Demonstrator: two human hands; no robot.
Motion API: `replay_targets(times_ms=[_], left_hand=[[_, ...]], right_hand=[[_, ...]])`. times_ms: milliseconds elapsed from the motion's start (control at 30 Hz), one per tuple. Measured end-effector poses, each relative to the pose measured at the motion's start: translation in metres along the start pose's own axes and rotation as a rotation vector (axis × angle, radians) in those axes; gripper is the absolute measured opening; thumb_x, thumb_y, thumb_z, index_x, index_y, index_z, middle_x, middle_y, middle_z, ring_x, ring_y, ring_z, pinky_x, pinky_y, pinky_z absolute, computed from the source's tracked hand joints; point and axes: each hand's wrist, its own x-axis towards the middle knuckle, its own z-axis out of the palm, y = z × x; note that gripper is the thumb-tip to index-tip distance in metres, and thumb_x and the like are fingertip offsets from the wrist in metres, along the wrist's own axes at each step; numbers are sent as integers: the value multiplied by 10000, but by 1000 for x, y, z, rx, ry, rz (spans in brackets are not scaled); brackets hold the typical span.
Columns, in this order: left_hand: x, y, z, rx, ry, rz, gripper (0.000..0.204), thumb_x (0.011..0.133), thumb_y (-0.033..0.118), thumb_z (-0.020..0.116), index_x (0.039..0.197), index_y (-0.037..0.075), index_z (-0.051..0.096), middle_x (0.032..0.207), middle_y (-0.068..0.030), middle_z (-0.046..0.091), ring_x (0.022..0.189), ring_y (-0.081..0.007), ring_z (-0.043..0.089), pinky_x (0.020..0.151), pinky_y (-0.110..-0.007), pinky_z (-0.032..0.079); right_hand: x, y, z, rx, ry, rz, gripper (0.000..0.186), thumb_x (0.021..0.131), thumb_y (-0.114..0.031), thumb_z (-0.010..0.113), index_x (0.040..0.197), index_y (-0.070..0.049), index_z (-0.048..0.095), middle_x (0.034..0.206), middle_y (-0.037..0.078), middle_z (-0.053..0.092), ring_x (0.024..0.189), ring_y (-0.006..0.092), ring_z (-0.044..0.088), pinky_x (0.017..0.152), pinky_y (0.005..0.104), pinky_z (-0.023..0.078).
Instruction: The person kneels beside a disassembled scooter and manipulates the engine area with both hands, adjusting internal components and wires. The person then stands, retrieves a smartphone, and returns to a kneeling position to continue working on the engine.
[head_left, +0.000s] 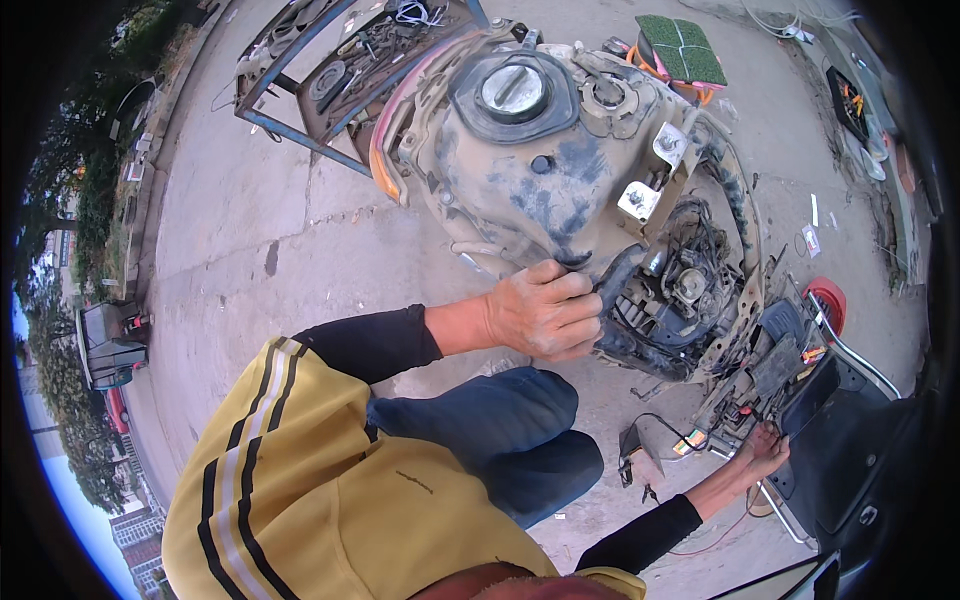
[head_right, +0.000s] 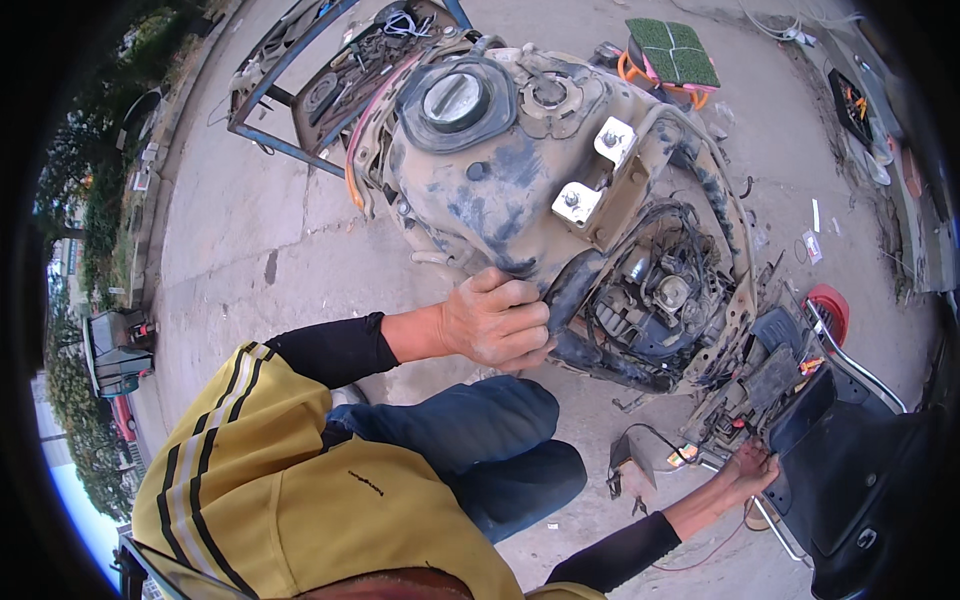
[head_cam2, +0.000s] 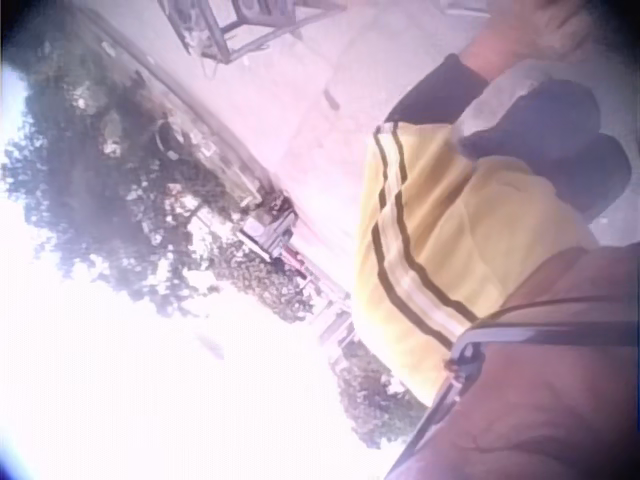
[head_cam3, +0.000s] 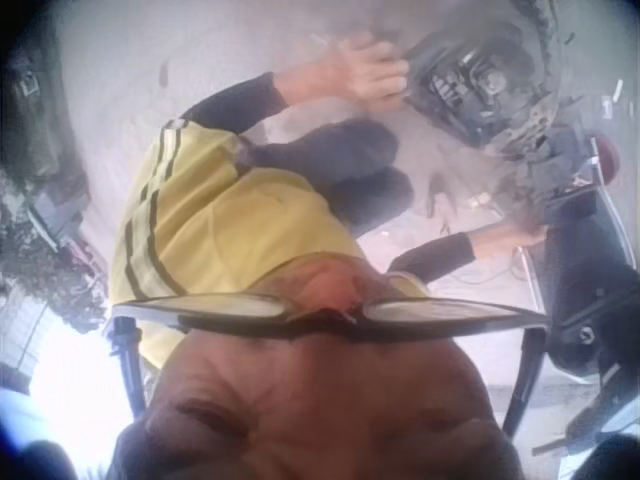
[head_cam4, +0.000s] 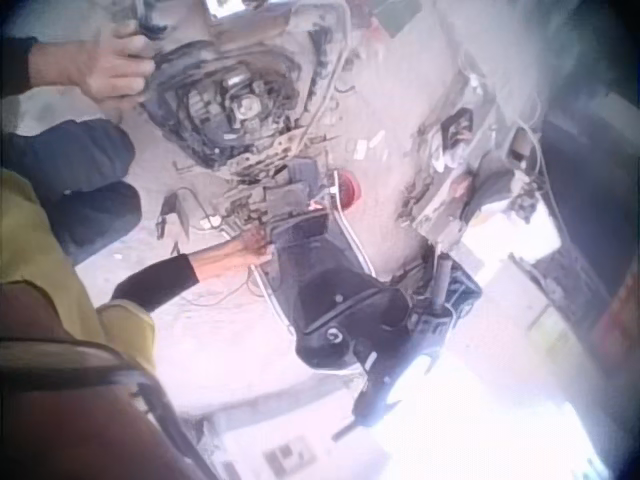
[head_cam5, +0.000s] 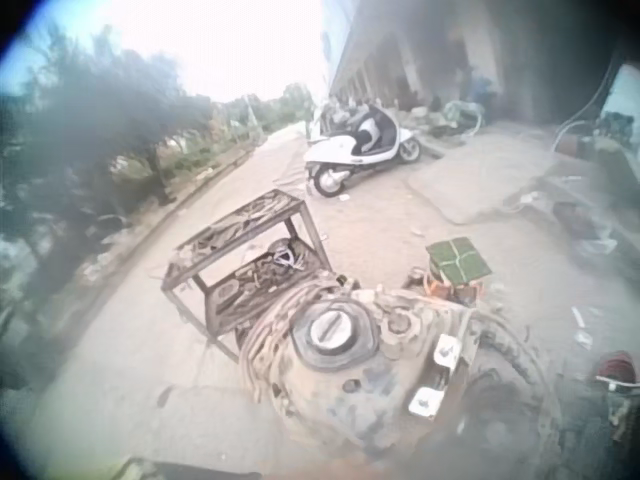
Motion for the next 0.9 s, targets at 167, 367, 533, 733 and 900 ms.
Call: replay_targets(times_ms=[167, 367, 533, 733, 900], left_hand=[[1, 2, -7, -37, -66, -60, 248, 794, 311, 777, 791, 168, 574, 924, 20, 603, 921, -177, 574, 784, -347, 374], [-2, 4, -17, -169, -233, -129, 215, 834, 271, 749, 910, 143, 593, 1052, -1, 598, 1028, -189, 552, 843, -361, 401], [-10, 18, -112, -298, -260, -297, 267, 811, 197, 747, 1016, 91, 613, 1188, -70, 605, 1141, -282, 560, 973, -425, 431], [-187, 24, -272, -405, -716, -796, 183, 899, 164, 678, 1059, 84, 638, 1111, -119, 614, 1115, -324, 590, 963, -457, 445], [-407, -17, -343, -267, -954, -1555, 281, 900, 228, 588, 918, -6, 743, 904, -242, 740, 896, -453, 702, 857, -512, 569]], right_hand=[[-150, 43, 107, 72, 20, 4, 258, 934, -126, 703, 1130, 34, 652, 1132, 137, 696, 975, 244, 637, 884, 416, 508], [-313, 55, 241, -60, 54, 286, 342, 896, -102, 720, 1203, 27, 641, 1161, 122, 706, 1069, 236, 669, 952, 436, 552], [-427, 25, 319, -332, -102, 473, 657, 838, -186, 723, 1418, 54, 530, 1337, 132, 643, 1197, 258, 645, 1035, 405, 523], [-529, 19, 381, -347, -197, 673, 573, 801, -137, 736, 1310, 89, 602, 1271, 160, 687, 1192, 272, 660, 1074, 444, 517], [-596, 53, 444, -363, -204, 683, 532, 795, -100, 719, 1281, 93, 621, 1262, 174, 695, 1180, 289, 669, 1081, 459, 518]])
